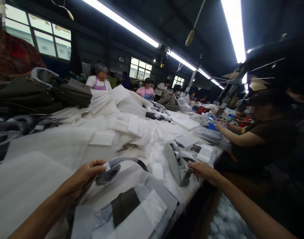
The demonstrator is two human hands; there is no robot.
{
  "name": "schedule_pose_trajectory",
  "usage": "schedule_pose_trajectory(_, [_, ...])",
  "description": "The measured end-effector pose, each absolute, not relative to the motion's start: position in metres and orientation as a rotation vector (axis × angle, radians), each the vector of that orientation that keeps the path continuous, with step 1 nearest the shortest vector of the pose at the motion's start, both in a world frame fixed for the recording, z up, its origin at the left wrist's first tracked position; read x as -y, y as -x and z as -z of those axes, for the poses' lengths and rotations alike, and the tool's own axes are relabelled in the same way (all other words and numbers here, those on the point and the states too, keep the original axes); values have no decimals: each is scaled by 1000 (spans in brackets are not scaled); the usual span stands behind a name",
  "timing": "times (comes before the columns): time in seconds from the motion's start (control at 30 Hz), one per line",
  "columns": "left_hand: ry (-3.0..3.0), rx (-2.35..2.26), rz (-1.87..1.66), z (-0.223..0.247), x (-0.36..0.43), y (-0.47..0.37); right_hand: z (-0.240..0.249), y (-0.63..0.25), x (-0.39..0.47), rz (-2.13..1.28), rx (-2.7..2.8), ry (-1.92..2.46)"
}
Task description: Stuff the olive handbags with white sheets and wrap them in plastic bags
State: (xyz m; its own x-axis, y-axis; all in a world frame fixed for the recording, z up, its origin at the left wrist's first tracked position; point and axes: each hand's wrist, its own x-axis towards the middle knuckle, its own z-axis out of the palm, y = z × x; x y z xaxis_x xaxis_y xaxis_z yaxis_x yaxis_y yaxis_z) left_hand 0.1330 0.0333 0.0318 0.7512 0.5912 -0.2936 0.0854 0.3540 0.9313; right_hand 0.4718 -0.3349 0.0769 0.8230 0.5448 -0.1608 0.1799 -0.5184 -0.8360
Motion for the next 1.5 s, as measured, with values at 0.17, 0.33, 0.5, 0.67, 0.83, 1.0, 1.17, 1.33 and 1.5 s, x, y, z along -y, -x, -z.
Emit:
schedule_pose_trajectory(0.17, [-1167, -696, -401, -40, -30, -130, -53, -469, 328, -528, 426, 1965])
schedule_pose_trajectory(0.33, [-1145, -741, -436, -48, -22, -130, -58, -463, 337, -376, 380, 1896])
schedule_pose_trajectory(0.5, [-1131, -772, -472, -47, -19, -130, -34, -435, 352, -283, 272, 1912])
schedule_pose_trajectory(0.67, [-1142, -714, -446, -49, -19, -127, -16, -411, 361, -295, 216, 1914])
schedule_pose_trajectory(0.83, [-1187, -660, -551, -52, -8, -128, -57, -362, 300, -344, 478, 1805])
schedule_pose_trajectory(1.0, [-1202, -637, -641, -51, 1, -128, -99, -274, 191, -839, 1019, 1520])
schedule_pose_trajectory(1.17, [-1213, -587, -676, -49, 5, -124, -85, -241, 128, -743, 1061, 1370])
schedule_pose_trajectory(1.33, [-1199, -590, -706, -40, 2, -125, -52, -246, 105, -687, 978, 1491])
schedule_pose_trajectory(1.5, [-1152, -608, -669, -37, 0, -123, -37, -252, 99, -589, 1010, 1680])
